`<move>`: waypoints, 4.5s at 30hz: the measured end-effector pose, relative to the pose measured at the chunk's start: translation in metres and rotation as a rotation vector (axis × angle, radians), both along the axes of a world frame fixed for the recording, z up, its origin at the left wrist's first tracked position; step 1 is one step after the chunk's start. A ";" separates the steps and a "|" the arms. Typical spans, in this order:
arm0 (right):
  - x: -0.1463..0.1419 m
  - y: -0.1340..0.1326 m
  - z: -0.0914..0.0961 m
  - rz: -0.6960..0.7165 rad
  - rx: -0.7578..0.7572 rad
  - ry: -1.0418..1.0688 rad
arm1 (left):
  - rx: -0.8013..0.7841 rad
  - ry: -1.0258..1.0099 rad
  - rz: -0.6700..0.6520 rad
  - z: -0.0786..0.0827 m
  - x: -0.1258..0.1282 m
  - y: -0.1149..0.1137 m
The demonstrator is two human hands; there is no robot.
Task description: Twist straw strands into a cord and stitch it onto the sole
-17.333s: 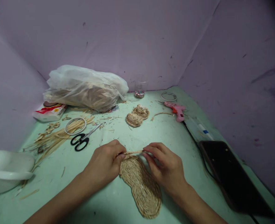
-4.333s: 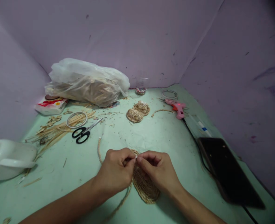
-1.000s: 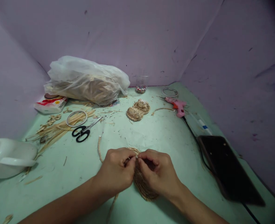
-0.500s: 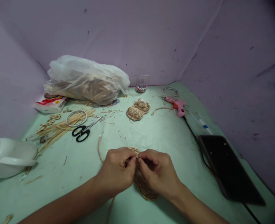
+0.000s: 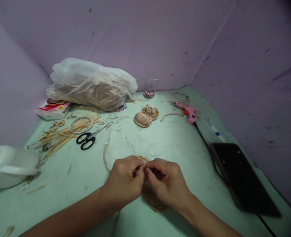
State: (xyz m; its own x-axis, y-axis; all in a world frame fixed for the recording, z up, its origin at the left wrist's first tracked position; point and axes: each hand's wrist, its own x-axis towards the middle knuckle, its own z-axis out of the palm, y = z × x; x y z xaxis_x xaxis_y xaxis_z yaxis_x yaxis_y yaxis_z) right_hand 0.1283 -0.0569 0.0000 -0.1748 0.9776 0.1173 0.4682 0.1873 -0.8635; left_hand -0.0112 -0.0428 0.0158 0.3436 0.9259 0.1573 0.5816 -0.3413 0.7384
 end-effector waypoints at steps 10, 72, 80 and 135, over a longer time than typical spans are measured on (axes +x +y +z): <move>0.000 0.001 0.002 -0.020 -0.007 0.001 | -0.034 -0.040 -0.017 0.003 0.000 0.001; 0.021 0.015 0.014 0.357 0.122 0.050 | -0.911 -0.258 -0.026 0.004 -0.007 0.019; 0.020 0.015 0.010 0.305 0.357 0.054 | -1.110 -0.782 0.090 0.002 -0.006 0.021; 0.012 0.010 -0.005 0.184 0.112 -0.149 | -0.841 -0.345 -0.192 0.011 -0.006 0.016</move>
State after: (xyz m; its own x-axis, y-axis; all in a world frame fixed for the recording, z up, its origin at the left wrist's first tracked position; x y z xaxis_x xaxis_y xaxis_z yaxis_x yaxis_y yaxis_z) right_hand 0.1401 -0.0470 -0.0054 -0.3719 0.9102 0.1823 0.5381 0.3714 -0.7566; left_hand -0.0171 -0.0267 0.0264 0.5619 0.7136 -0.4184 0.2730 0.3175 0.9081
